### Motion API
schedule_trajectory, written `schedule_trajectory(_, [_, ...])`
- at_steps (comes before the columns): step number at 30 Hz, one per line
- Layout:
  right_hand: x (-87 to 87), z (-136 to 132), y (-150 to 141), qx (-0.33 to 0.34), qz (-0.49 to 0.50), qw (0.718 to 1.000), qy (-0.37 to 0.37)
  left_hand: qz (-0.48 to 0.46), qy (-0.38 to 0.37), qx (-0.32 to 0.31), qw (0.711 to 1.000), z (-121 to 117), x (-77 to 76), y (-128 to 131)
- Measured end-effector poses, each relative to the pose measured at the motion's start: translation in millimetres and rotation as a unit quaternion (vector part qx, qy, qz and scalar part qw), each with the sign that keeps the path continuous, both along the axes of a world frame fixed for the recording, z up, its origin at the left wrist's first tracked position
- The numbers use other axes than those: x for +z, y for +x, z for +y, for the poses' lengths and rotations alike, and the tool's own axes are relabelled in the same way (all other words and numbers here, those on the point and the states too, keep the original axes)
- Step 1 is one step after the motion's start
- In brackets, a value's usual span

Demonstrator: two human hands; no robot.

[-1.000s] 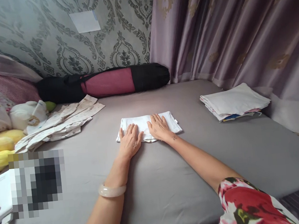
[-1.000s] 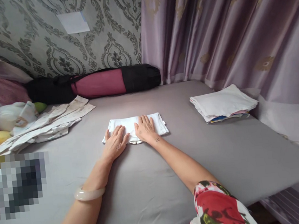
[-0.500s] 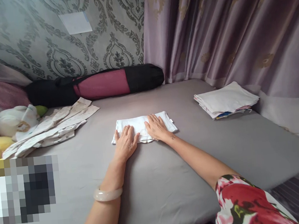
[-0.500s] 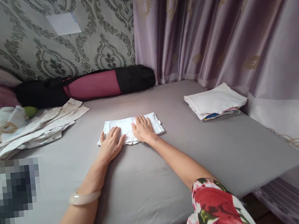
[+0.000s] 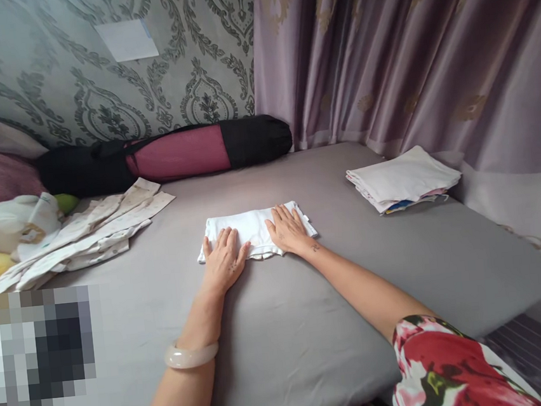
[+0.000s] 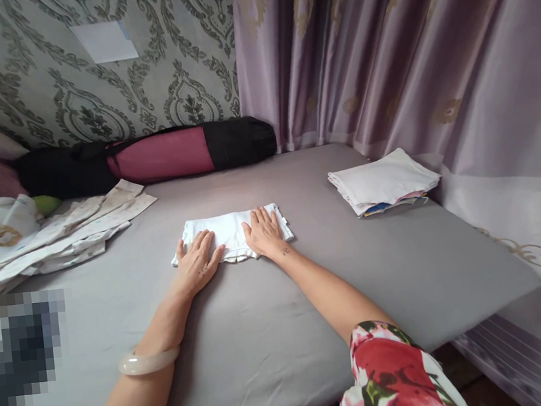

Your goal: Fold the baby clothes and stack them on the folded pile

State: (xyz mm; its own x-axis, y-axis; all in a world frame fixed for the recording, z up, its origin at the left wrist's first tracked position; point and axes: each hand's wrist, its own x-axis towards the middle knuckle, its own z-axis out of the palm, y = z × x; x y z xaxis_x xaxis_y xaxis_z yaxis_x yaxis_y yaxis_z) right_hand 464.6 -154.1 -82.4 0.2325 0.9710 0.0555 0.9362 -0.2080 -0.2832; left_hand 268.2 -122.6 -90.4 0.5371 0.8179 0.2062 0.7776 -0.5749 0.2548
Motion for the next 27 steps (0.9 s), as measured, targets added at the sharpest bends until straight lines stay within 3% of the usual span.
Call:
schedule_trajectory(17, [-0.8, -0.2, 14.1, -0.018, -0.021, 0.999, -0.027, 0.017, -0.014, 0.006, 1.0, 0.3, 1.5, -0.2])
schedule_trajectory(27, [3.4, -20.6, 15.1, -0.076, -0.046, 0.995, -0.05, 0.019, -0.019, 0.001, 1.0, -1.3, 2.6, 0.7])
